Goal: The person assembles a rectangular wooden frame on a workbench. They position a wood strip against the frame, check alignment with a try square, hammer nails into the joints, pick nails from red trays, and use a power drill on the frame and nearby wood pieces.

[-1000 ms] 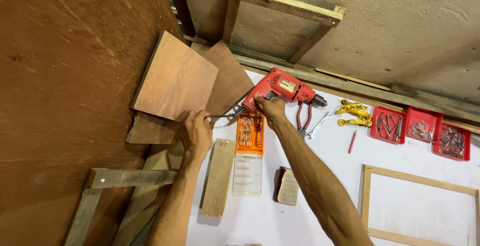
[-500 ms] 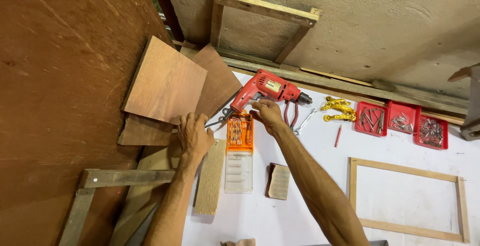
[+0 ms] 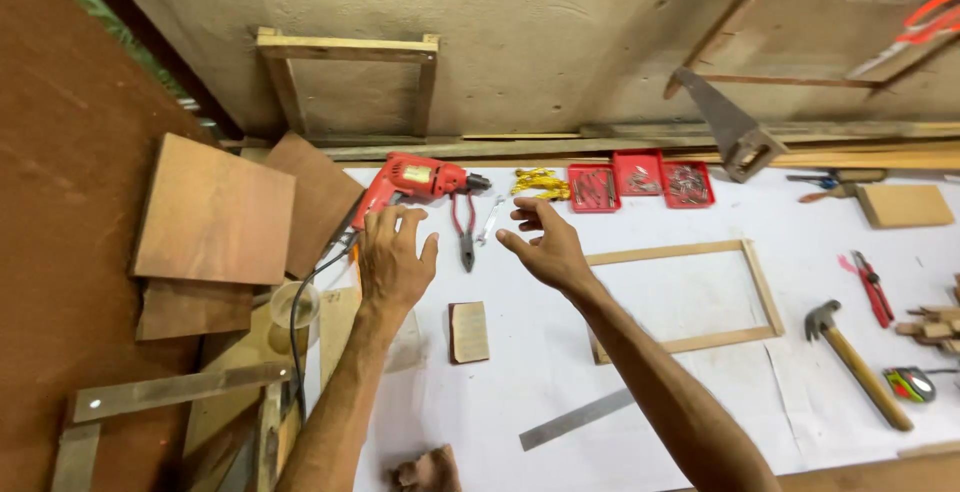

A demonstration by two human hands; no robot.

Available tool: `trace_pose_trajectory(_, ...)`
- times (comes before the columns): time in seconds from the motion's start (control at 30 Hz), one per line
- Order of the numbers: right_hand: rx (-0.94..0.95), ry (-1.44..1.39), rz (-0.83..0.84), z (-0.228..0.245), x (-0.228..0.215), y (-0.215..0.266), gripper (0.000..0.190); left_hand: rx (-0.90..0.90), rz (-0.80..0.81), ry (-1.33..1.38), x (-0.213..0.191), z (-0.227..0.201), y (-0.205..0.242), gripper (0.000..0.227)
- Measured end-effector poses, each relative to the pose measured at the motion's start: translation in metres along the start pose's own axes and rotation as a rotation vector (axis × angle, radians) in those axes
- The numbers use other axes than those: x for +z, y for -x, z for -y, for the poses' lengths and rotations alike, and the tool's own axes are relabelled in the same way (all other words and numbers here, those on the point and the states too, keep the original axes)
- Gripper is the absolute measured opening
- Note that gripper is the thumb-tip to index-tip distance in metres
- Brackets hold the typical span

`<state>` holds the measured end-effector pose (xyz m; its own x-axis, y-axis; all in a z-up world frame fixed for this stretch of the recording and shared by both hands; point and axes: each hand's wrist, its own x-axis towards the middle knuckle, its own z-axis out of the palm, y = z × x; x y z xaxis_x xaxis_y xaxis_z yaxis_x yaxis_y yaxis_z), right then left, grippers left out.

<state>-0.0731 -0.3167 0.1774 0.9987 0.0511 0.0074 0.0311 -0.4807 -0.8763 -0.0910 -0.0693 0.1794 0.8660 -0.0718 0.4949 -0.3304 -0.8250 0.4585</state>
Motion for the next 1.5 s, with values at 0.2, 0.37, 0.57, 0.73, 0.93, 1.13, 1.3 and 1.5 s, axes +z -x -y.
trace_pose_trajectory(0.2,-0.225,0.379,-0.126,-0.020,-0.093,0.063,0.054,0.119,0.042,0.068,0.011,-0.101,-0.005,0.041)
trace_pose_trajectory(0.37,-0.190,0.379,-0.106,-0.061,-0.161,0.092,0.051,0.155,0.110,0.076,0.056,-0.172,0.013,0.044)
trace_pose_trajectory(0.57,-0.173,0.334,-0.063,-0.124,-0.253,0.111,0.049,0.130,0.173,0.046,0.124,-0.259,0.021,0.042)
trace_pose_trajectory(0.73,-0.211,0.301,-0.073,-0.173,-0.328,0.126,0.048,0.130,0.226,0.031,0.180,-0.320,0.026,0.040)
trace_pose_trajectory(0.93,0.063,0.253,-0.020,-0.224,-0.372,0.126,0.050,0.081,0.283,0.046,0.228,-0.357,0.035,0.036)
trace_pose_trajectory(1.13,0.163,0.250,0.001,-0.284,-0.382,0.123,0.048,0.009,0.320,0.027,0.265,-0.353,0.060,0.035)
trace_pose_trajectory(1.3,0.368,0.237,-0.058,-0.325,-0.389,0.123,0.045,-0.107,0.456,-0.039,0.289,-0.337,0.075,0.038)
trace_pose_trajectory(1.5,0.303,0.474,-0.102,-0.415,-0.377,0.117,0.058,-0.261,0.544,-0.231,0.309,-0.274,0.103,0.045)
